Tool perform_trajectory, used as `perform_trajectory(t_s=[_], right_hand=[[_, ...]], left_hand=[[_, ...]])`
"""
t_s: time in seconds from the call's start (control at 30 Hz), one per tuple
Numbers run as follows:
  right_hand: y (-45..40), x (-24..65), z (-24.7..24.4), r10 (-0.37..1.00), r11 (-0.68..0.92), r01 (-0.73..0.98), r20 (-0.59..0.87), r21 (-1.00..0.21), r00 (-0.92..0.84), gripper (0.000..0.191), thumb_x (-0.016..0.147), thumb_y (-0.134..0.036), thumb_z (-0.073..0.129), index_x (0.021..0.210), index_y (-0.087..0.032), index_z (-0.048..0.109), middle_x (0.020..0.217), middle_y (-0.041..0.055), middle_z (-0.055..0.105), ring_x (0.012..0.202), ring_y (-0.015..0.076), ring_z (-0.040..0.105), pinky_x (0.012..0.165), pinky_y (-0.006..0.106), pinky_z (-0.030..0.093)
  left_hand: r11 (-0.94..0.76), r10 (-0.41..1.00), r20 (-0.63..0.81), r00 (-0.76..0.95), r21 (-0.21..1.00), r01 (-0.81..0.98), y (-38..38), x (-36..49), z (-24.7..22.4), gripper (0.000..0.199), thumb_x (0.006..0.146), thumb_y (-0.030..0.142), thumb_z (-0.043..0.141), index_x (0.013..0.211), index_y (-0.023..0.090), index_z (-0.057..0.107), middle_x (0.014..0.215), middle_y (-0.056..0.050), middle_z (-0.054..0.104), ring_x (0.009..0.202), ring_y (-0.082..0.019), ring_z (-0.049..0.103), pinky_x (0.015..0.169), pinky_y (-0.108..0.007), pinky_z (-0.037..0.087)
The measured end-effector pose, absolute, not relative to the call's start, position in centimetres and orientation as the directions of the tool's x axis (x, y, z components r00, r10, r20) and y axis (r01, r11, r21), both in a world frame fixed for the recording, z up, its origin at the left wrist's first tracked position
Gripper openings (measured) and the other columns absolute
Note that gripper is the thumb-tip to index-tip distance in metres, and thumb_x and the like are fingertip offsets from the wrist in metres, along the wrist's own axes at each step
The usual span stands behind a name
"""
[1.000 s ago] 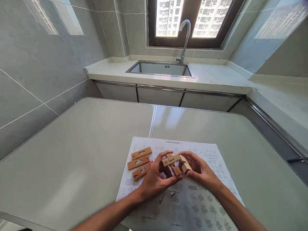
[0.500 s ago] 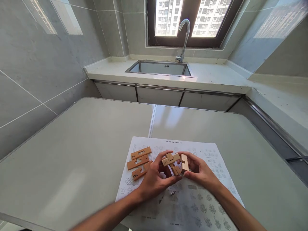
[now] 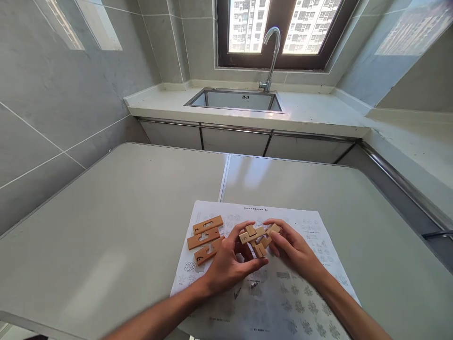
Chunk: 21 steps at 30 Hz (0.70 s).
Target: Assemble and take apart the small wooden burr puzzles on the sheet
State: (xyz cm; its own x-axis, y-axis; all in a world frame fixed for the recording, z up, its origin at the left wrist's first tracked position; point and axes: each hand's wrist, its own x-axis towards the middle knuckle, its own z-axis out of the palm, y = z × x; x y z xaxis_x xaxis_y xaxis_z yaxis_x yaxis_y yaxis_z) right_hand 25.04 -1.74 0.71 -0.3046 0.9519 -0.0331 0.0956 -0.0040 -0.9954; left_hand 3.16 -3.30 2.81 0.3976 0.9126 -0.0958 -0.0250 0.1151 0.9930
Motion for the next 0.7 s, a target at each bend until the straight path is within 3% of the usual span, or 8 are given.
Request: perform_trajectory(t_s=[0.17,0.3,0.4,0.57,0.7], right_hand=[[-1.9,24.8,-0.6,0.963,0.141,0.189,0.091,-0.972,-0.253,0.044,0.112,-0.05,0.043,0.145,-0.023,0.053,0.072,-0.0017,0.059,0.064,0.0181,0.059,0.063,0.03,0.053],[-2.3,24.5,-0.9,0.947,0.305,0.305,0.251,-0.902,-0.202,0.025,0.109,-0.041,0.055,0.128,-0.027,0.062,0.1,0.0062,0.072,0.087,0.0225,0.07,0.077,0.036,0.06],[-2.5,24.1,-0.4,0.897,0.437,0.334,0.375,-0.835,-0.236,0.017,0.107,-0.03,0.057,0.12,-0.028,0.068,0.114,0.0091,0.069,0.097,0.0241,0.07,0.082,0.038,0.062],[-2.7,23.7,0.3,0.874,0.486,0.364,0.45,-0.795,-0.184,0.021,0.103,-0.021,0.063,0.123,-0.028,0.066,0.101,0.0066,0.065,0.089,0.0225,0.068,0.076,0.037,0.064],[-2.9,23.8,0.4,0.84,0.538,0.405,0.511,-0.739,-0.182,0.025,0.102,-0.017,0.063,0.124,-0.029,0.066,0.107,0.0084,0.068,0.094,0.0251,0.071,0.078,0.041,0.065]], left_hand=[[0.116,0.928,-0.107,0.356,0.993,-0.006,-3.1,3.3,2.7,0.073,0.081,0.035,0.089,0.143,0.024,0.053,0.092,0.0,0.067,0.069,-0.012,0.061,0.065,-0.024,0.053],[0.183,0.928,-0.167,0.333,0.983,-0.015,-3.1,3.3,2.4,0.076,0.084,0.04,0.086,0.147,0.023,0.047,0.079,0.003,0.068,0.057,-0.012,0.061,0.056,-0.024,0.053],[0.184,0.926,-0.167,0.338,0.983,-0.017,-3.1,3.4,2.1,0.076,0.085,0.041,0.085,0.148,0.023,0.045,0.074,0.005,0.067,0.05,-0.012,0.059,0.051,-0.024,0.053],[0.091,0.947,-0.103,0.306,0.994,0.052,-3.1,3.6,2.1,0.07,0.084,0.031,0.083,0.145,0.022,0.051,0.078,0.004,0.067,0.056,-0.01,0.06,0.054,-0.021,0.053],[0.019,0.95,-0.051,0.307,0.994,0.107,-3.0,3.6,2.1,0.065,0.084,0.025,0.079,0.144,0.021,0.055,0.069,0.007,0.057,0.055,-0.008,0.052,0.054,-0.018,0.048]])
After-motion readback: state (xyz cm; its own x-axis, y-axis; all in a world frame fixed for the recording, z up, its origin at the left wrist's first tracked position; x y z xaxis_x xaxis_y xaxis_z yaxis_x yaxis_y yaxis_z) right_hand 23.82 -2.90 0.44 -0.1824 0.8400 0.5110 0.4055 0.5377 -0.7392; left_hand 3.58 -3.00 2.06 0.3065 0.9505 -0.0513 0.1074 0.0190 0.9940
